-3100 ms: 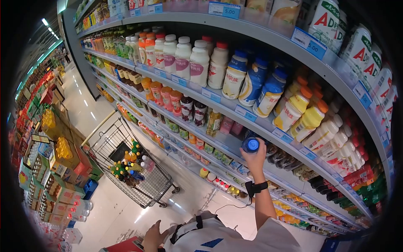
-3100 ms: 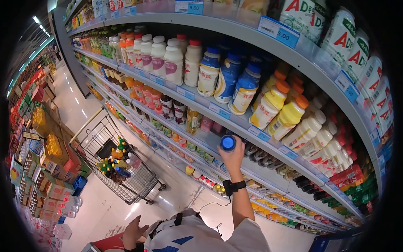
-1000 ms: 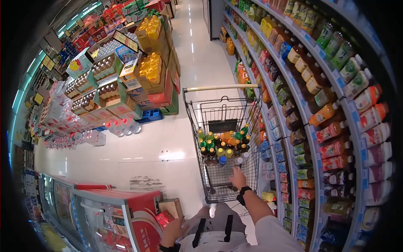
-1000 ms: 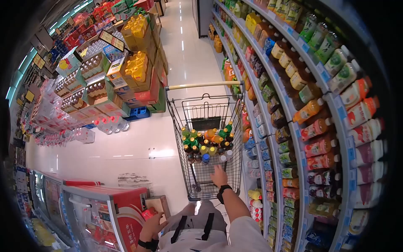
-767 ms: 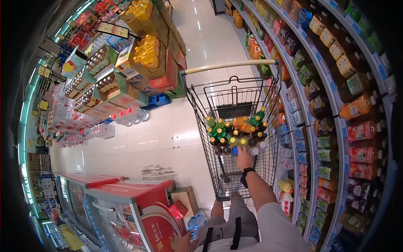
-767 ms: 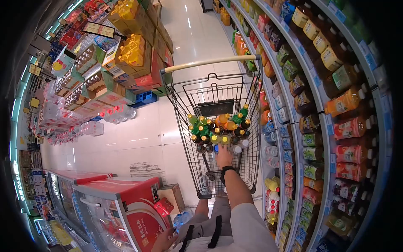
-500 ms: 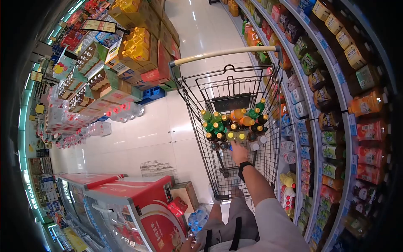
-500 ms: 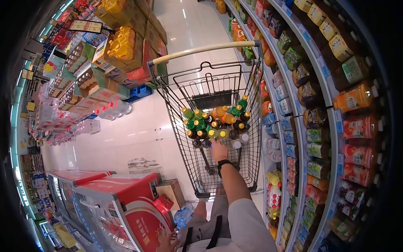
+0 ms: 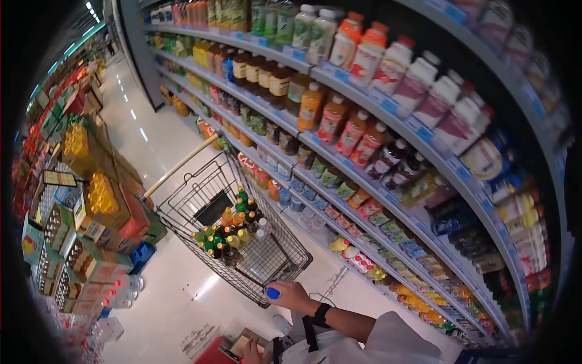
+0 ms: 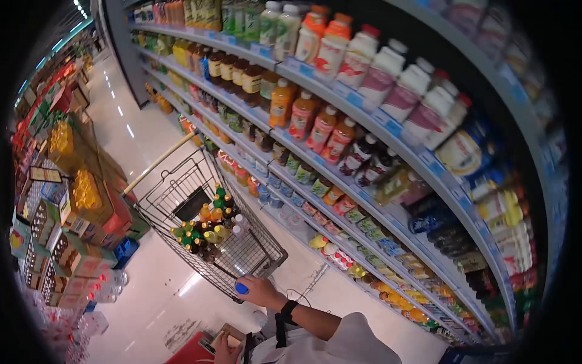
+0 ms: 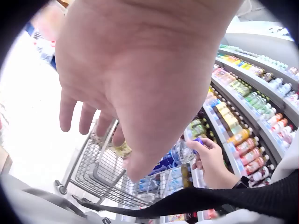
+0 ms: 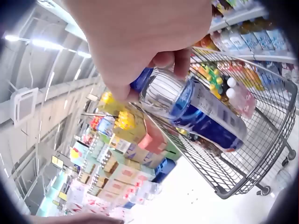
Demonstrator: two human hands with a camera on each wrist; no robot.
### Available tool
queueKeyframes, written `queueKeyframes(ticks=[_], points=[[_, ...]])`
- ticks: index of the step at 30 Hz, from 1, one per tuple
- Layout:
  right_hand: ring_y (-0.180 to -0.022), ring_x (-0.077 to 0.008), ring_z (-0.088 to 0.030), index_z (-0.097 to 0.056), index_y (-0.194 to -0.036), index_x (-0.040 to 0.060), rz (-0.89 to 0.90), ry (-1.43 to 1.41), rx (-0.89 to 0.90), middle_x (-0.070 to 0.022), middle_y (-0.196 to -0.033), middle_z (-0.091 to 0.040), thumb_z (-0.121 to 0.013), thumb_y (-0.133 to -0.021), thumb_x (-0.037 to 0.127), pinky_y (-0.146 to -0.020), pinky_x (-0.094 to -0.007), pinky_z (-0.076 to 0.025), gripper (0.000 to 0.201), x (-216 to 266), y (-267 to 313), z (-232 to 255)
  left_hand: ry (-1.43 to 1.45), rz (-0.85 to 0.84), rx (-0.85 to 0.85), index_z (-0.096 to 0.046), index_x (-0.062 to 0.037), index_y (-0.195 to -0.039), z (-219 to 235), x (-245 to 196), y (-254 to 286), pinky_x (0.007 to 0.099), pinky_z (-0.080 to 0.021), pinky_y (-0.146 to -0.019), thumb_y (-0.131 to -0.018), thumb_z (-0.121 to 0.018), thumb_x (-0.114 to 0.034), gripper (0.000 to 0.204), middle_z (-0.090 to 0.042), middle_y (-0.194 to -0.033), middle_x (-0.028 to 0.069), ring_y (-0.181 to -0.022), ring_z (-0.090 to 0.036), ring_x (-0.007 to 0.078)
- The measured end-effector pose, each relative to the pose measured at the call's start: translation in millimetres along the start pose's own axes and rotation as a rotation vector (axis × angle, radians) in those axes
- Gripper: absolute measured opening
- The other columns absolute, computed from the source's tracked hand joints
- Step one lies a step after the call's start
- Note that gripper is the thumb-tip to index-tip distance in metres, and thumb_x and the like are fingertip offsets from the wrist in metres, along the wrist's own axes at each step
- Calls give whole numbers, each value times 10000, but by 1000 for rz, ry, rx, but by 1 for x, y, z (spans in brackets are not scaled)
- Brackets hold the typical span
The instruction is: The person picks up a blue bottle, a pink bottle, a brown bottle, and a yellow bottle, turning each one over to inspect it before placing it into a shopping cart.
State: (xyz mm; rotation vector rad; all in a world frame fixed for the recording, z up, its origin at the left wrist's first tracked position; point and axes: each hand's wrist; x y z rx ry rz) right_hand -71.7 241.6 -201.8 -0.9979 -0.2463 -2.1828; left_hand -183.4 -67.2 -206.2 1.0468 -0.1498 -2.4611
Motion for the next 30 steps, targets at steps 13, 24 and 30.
queueKeyframes(ticks=[13, 24, 30], points=[[-693, -88, -625, -737, -1052, 57, -63, -531, -342, -22, -800, -697, -884, -775, 228, -684, -252, -526, 357, 206, 174, 171, 500, -371, 211, -523, 50, -1326, 48, -166, -3, 394, -531, -942, -721, -934, -261, 795, -669, -1168, 214, -1082, -675, 313], [-1150, -177, -622, -328, -1584, 45, -100, -1379, -262, -144, -1374, -602, -753, -910, 469, -946, -340, -534, 903, 206, 234, 194, 1394, -33, 1132, -486, -35, -1427, 87, -253, 60, 421, -655, -742, -799, -684, -437, 772, -656, -1063, 171, -904, -727, 314], [-1273, -319, -614, -392, -1510, -3, -148, -1543, -124, -246, -1386, -592, -808, -867, 454, -1050, -424, -537, 892, 183, 270, 202, 1483, -135, 1268, -540, 3, -1357, 50, -270, 65, 408, -649, -778, -834, -658, -523, 750, -663, -1105, 196, -900, -735, 337]])
Point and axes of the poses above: each hand's wrist, its own y-axis away from the middle knuckle, its own z-axis out of the back of the hand, x = y × z
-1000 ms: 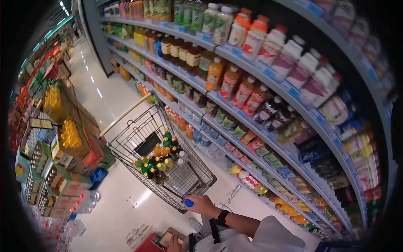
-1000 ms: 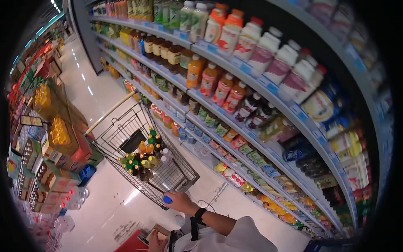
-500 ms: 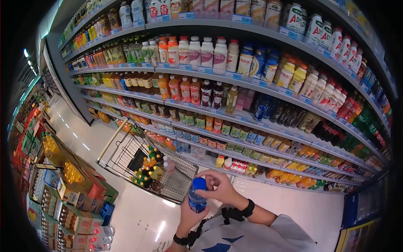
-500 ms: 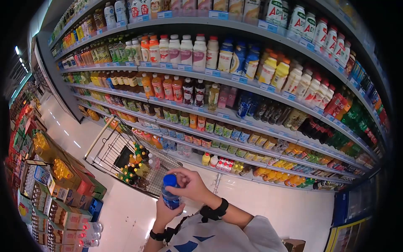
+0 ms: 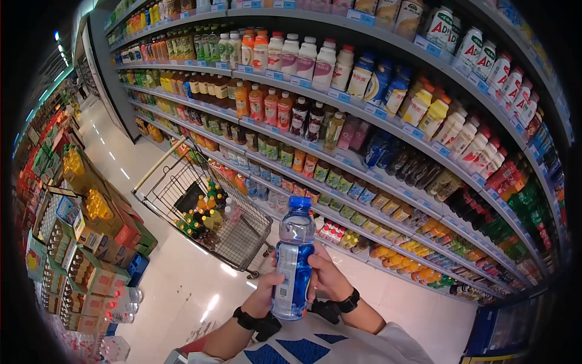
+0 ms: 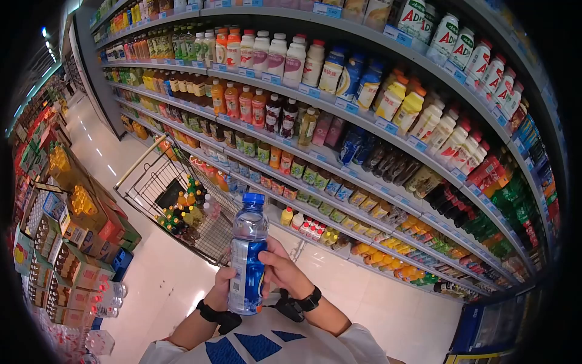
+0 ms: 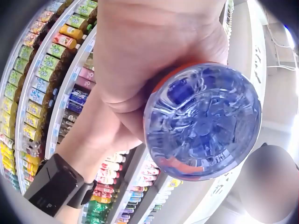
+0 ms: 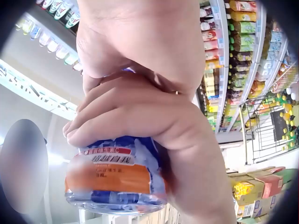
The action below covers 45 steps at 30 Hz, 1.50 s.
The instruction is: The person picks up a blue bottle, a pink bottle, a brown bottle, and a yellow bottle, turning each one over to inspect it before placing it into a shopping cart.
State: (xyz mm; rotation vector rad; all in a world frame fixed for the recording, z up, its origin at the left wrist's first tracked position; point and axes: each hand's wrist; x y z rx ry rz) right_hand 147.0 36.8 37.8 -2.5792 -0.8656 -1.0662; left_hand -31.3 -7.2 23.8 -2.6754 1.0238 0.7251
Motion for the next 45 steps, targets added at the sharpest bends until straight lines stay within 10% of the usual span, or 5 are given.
queueKeyframes(ticks=[3, 6, 19, 35, 45], points=[[-828, -183, -742, -398, -1478, -3, 104, 10, -72, -174, -1313, -632, -740, -932, 175, -687, -249, -638, 669, 26, 2, -5, -141, 14, -7, -492, 13, -1389, 5, 6, -18, 393, -620, -873, -880, -725, -460, 733, -669, -1169, 195, -963, -738, 315], [-1265, -173, -563, -391, -1512, 27, 329, 526, -307, -110, -1319, -639, -734, -946, 158, -1087, -333, -436, 675, 45, 3, -8, -684, -307, -300, -506, -18, -1372, -22, 10, -37, 376, -596, -864, -853, -804, -22, 599, -667, -1164, 111, -927, -727, 229], [-1051, -383, -715, -412, -1487, 75, -45, -348, 32, -269, -1260, -621, -645, -905, 684, -880, -462, -628, 875, 48, 11, 35, -34, -11, 59, -392, -69, -1526, -53, 28, -55, 540, -589, -913, -882, -528, -818, 996, -597, -1330, 333, -1061, -690, 501], [-1110, -187, -665, -502, -1399, 36, 360, 556, -322, -96, -1233, -673, -735, -971, 235, -984, -354, -538, 526, 109, 29, 58, -1022, -80, -407, -550, 10, -1380, -69, 28, -85, 301, -535, -953, -947, -773, -296, 575, -704, -1169, 101, -1056, -673, 143], [-1072, -343, -710, -403, -1521, 50, 138, -78, -158, -202, -1360, -619, -579, -1007, 470, -946, -454, -584, 687, 97, 29, 62, -275, 138, -45, -513, 27, -1375, -45, 44, -77, 399, -585, -952, -950, -645, -514, 701, -725, -1162, 191, -1054, -737, 301]])
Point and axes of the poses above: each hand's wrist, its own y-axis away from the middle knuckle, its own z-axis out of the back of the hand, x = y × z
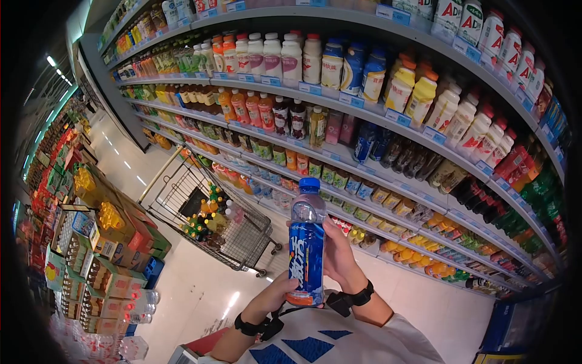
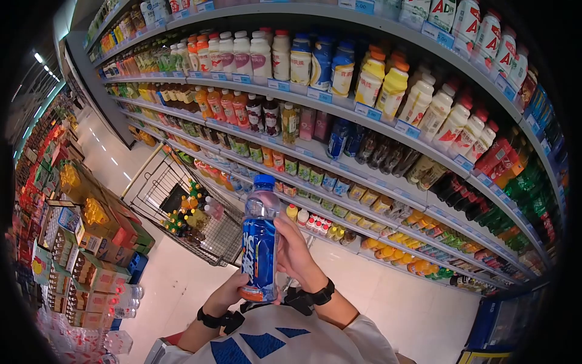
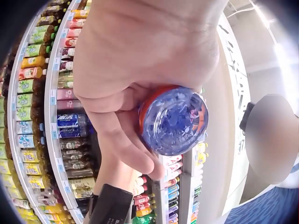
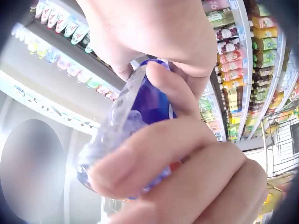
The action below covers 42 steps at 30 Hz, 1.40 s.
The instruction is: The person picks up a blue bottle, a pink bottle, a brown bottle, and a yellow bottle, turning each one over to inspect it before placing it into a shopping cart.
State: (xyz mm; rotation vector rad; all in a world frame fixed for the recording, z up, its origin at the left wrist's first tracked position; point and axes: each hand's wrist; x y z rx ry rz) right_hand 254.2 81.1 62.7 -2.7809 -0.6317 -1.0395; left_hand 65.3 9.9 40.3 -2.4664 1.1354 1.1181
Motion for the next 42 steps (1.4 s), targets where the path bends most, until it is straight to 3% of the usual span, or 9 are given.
queueKeyframes(ticks=[8, 10, 17, 21, 27, 30, 31, 35, 42], points=[[-1104, -370, -696, -390, -1526, 63, 89, 66, 42, -205, -1328, -620, -624, -976, 523, -934, -451, -582, 754, 11, 1, -11, -121, -110, -267, -557, 21, -1334, -23, -12, -8, 356, -581, -927, -899, -773, -325, 596, -717, -1186, 178, -1057, -730, 247], [-1127, -377, -686, -407, -1507, 62, 135, 65, 45, -201, -1305, -627, -660, -946, 550, -957, -461, -571, 785, 10, 1, -5, -874, -170, -518, -601, 19, -1258, -22, -16, -8, 343, -579, -857, -809, -865, -256, 588, -730, -1118, 162, -986, -732, 213], [-1164, -314, -664, -431, -1449, 59, 233, -8, 69, -183, -1264, -654, -737, -926, 437, -1045, -462, -522, 714, 18, 1, 0, -1550, -584, -852, -621, 48, -1179, -27, -22, -19, 329, -579, -799, -692, -928, -268, 656, -714, -980, 141, -869, -720, 184], [-1196, -343, -658, -415, -1467, 69, 240, 13, 51, -189, -1288, -645, -740, -921, 412, -1053, -471, -521, 722, 19, 1, 7, -1252, -342, -762, -624, 35, -1223, -31, -30, -16, 335, -581, -858, -716, -915, -328, 688, -739, -1059, 166, -921, -749, 238], [-1157, -387, -681, -369, -1511, 96, 210, -126, 190, -190, -1306, -633, -720, -946, 363, -1019, -496, -551, 717, 26, 2, 8, 58, 74, -21, -488, 26, -1425, -1, -13, -10, 422, -601, -924, -941, -698, -350, 648, -709, -1205, 209, -1033, -738, 326], [-1147, -391, -685, -366, -1508, 93, 238, -135, 135, -186, -1301, -635, -698, -970, 297, -999, -488, -568, 665, 19, 5, 14, 212, 83, -6, -455, 74, -1423, -18, -13, -16, 427, -601, -905, -893, -721, -478, 810, -682, -1207, 284, -1016, -733, 364], [-1095, -292, -707, -437, -1466, 75, 209, -111, 69, -135, -1257, -664, -706, -979, 225, -951, -398, -579, 577, 24, 7, 11, 314, 144, 38, -418, 56, -1462, -13, -12, -19, 423, -595, -929, -882, -768, -426, 831, -649, -1284, 268, -1060, -721, 347], [-991, -86, -664, -601, -1316, 35, 345, 235, -312, -33, -1160, -696, -791, -935, 174, -868, -272, -533, 447, 27, 0, 10, -511, -120, -305, -366, 12, -1537, -26, -3, -31, 341, -529, -994, -844, -867, -174, 875, -617, -1341, 118, -1167, -642, 186], [-999, -97, -645, -585, -1308, 39, 317, 359, -383, -28, -1136, -681, -822, -901, 165, -882, -271, -522, 487, 28, 4, 25, -586, 25, -319, -376, 7, -1528, -23, 5, -45, 325, -530, -954, -846, -873, -238, 879, -645, -1274, 102, -1113, -645, 164]])
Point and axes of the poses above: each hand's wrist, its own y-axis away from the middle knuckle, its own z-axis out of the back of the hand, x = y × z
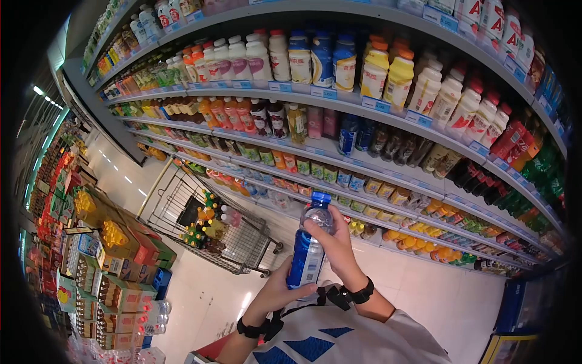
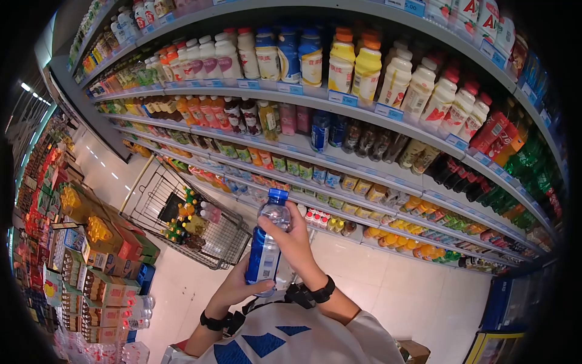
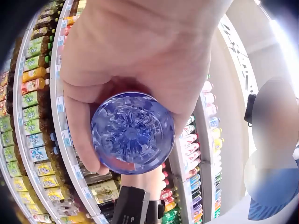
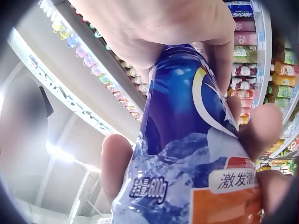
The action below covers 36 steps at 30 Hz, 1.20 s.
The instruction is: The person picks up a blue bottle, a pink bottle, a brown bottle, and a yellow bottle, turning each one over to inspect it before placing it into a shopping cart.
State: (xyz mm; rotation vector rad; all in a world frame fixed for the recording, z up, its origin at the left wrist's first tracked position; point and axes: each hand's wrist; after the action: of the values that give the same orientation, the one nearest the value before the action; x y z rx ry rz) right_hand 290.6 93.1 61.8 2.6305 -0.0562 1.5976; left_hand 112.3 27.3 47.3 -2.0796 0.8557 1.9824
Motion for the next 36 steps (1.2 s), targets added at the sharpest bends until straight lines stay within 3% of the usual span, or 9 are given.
queueKeyframes(ticks=[8, 10, 12, 16, 18, 21, 28, 33, 36], points=[[-1089, -176, -652, -532, -1293, 61, 281, 166, 285, -68, -1159, -653, -937, -723, 114, -973, -355, -520, 701, 23, 22, 30, -300, -326, -214, -405, 15, -1482, -30, 9, -32, 364, -513, -1012, -724, -949, -248, 969, -626, -1289, 140, -1190, -631, 220], [-1065, -309, -688, -465, -1289, 79, 529, 140, 474, -165, -1158, -647, -903, -711, 33, -958, -454, -556, 727, 41, 22, 41, -226, -343, -219, -405, 7, -1490, -36, -4, -33, 381, -494, -1054, -685, -967, -219, 1008, -585, -1354, 148, -1241, -605, 240], [-1066, -354, -685, -440, -1295, 104, 527, 46, 511, -178, -1153, -624, -901, -715, 72, -942, -477, -561, 741, 47, 21, 55, 158, -400, -84, -417, 13, -1493, -38, 1, -44, 372, -478, -1081, -687, -966, -196, 997, -542, -1415, 151, -1271, -579, 226], [-1070, -353, -672, -429, -1328, 153, 358, -270, 445, -164, -1141, -589, -874, -762, 246, -921, -475, -562, 726, 63, 18, 80, 183, -175, 34, -496, 27, -1429, -62, 7, -44, 348, -493, -1053, -658, -983, -200, 939, -617, -1323, 136, -1204, -622, 213], [-1126, -294, -647, -429, -1363, 110, 371, -307, 321, -186, -1158, -619, -851, -776, 261, -958, -411, -524, 738, 71, 14, 89, 61, -265, -69, -548, 18, -1367, -80, 6, -55, 352, -518, -993, -637, -992, -200, 881, -654, -1239, 131, -1132, -653, 227], [-1178, -291, -628, -430, -1389, 93, 292, -388, 149, -170, -1203, -617, -797, -844, 282, -1000, -413, -507, 684, 79, 14, 95, -549, -665, -558, -602, -40, -1260, -93, -6, -69, 396, -525, -878, -620, -960, -167, 744, -645, -1150, 157, -1013, -656, 302], [-1205, -232, -633, -461, -1420, 79, 67, -402, -51, -151, -1261, -666, -714, -931, 239, -1063, -369, -483, 574, 70, 18, 135, -1026, -1183, -572, -629, -140, -1237, -66, -3, -91, 479, -503, -912, -568, -876, -62, 718, -608, -1241, 132, -1111, -603, 360], [-1175, -186, -646, -488, -1414, 97, 74, -369, -105, -120, -1246, -685, -749, -927, 179, -998, -324, -514, 559, 72, 15, 150, -936, -1142, -474, -629, -140, -1218, -65, 1, -118, 465, -517, -895, -585, -904, -76, 694, -604, -1227, 132, -1107, -603, 356], [-1107, -150, -666, -502, -1397, 102, -4, -119, -253, -73, -1204, -688, -808, -891, 158, -905, -275, -546, 594, 62, 8, 164, -823, -931, -364, -626, -116, -1212, -67, -5, -134, 449, -537, -894, -610, -935, -123, 677, -609, -1222, 147, -1108, -615, 364]])
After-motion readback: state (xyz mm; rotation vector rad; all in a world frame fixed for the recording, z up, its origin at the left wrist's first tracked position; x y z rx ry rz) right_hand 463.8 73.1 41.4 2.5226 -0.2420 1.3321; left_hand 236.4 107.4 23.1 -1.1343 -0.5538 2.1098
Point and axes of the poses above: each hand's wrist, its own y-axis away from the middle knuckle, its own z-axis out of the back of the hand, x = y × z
